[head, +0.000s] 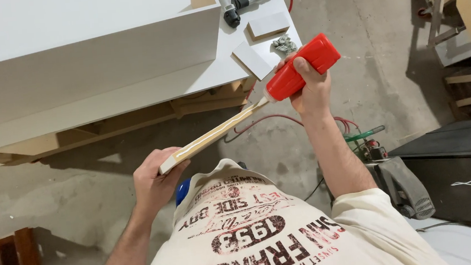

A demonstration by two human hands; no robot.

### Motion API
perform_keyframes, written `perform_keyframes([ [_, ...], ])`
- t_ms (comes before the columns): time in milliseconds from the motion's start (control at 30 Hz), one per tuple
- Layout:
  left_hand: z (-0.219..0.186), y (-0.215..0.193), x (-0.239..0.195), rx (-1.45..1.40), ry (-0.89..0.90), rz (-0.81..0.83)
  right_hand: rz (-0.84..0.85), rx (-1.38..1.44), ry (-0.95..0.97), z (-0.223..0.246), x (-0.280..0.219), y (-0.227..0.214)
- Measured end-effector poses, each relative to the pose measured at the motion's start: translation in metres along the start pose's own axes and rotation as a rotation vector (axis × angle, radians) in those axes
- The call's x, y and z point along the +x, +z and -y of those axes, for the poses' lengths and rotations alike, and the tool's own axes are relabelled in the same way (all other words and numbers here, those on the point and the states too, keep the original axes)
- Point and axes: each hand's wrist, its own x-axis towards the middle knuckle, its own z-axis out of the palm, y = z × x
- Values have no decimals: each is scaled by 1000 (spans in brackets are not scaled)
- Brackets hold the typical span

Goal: Attaching a shelf board to a cabinet frame using wood glue and a pneumatic nail gun

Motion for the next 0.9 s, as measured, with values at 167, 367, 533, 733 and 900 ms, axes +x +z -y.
perform_keyframes([
  [167, 1, 0, -2, -3, -13, 1, -26, 3, 3, 0, 6, -6],
  [367, 2, -2, -1, 40, -24, 13, -33, -24, 7, -2, 14, -15],
  [533, 2, -3, -2, 46, -14, 11, -40, -36, 1, -3, 17, -20],
  [733, 1, -4, 0, 36, -31, 10, -66, -79, -10, -4, 23, -22],
  [900, 3, -6, 2, 36, -47, 1, -68, -88, -19, -1, 24, -16],
])
